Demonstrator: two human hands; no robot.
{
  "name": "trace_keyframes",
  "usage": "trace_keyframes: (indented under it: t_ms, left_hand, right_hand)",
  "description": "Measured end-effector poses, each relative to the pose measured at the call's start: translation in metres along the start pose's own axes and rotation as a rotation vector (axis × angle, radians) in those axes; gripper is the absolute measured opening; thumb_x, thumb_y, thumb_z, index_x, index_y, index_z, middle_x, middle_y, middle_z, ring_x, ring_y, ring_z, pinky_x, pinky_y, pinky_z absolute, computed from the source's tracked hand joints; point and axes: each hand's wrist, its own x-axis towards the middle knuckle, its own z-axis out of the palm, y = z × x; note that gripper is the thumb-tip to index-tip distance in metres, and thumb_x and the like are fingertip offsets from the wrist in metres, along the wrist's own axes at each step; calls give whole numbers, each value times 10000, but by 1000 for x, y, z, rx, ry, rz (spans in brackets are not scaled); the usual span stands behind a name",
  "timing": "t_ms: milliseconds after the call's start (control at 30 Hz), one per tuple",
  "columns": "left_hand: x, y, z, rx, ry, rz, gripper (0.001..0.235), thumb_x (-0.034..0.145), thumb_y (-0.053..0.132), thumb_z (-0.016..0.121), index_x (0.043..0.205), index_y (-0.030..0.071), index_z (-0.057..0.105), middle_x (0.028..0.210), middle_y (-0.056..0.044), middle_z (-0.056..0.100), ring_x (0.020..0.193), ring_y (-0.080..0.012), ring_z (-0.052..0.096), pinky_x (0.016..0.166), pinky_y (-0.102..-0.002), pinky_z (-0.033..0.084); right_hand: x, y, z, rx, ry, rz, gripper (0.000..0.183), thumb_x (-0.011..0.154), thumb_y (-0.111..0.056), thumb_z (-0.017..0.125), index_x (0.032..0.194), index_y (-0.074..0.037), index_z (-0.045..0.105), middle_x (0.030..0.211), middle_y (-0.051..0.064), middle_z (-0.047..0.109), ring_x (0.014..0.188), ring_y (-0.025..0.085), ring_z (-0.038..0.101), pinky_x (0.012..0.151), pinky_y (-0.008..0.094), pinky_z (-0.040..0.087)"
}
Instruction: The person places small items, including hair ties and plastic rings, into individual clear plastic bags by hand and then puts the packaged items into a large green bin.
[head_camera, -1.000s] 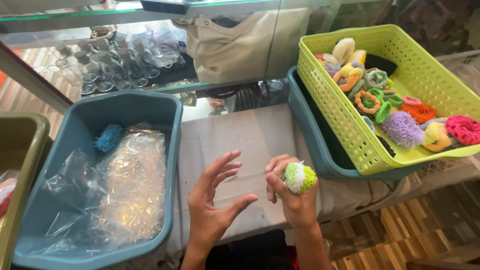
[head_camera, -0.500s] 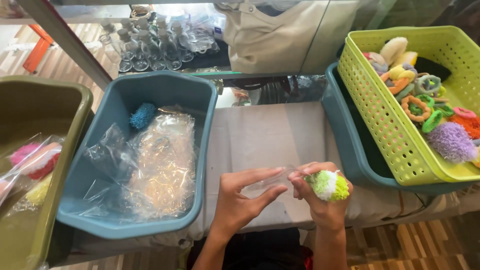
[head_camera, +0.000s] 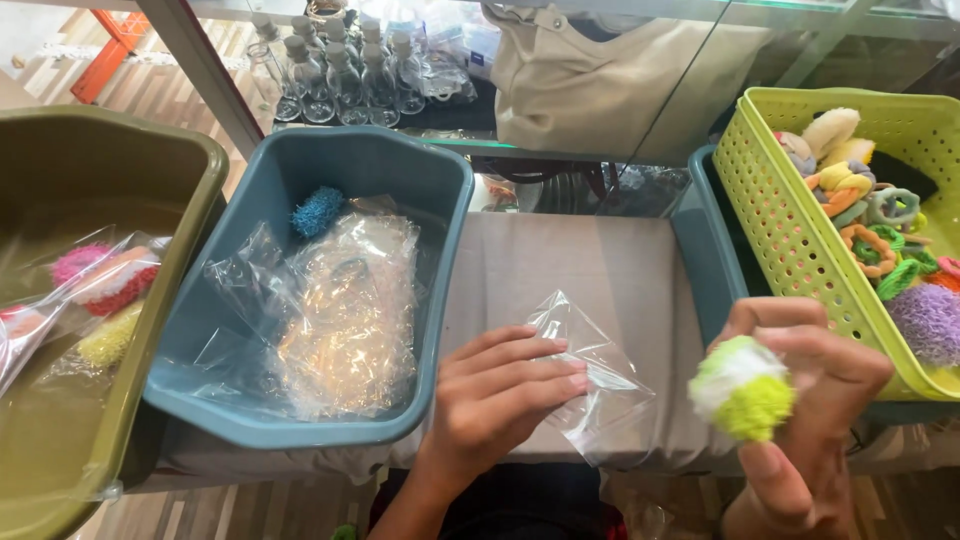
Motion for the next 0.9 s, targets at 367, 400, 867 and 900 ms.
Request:
trace_keyframes:
  t_ms: [367,400,867,900]
  left_hand:
    - [-1,7,-6,3,6,-12,190,927,70,803,1109,92,752,1098,-67,790,1121,-234,777,1049,-416,609]
    - [-2,4,-5,-15,-7,-20,212,926,70,808,1128,86,745,1114,-76,787,1122,-235,776,1049,-418,612]
    - [-10,-15,14,-137,-42,-120,311,863,24,836,1152,24,722,1098,-144,777,1010,-267,800,837,-325,662]
    - [-9,-15,14,-132,-36,-136,314,854,18,843,1143,20,722,1092,-149,776,996,-266,802,821,-318,663]
  right_hand:
    - [35,-25,-9,-581,-639,-258,464,731,-146,860,1163,-111,694,1078,103,654,916,243,699,778,400,562]
    - [36,-24,-8,-569,-632,-280,450,741,-154,850,1162,-108,699,1078,107,648,915,247,696,780,403,566]
    - [57,-20,6,-534,-617,-453,467,657,-36,756,1122,-74,726,1149,111,631,1077,337,673,907,452,589]
    - [57,-21,7,-526,-601,-478,454,672,-39,760,1124,-68,719,1153,113,622,1078,338,669,912,451,590]
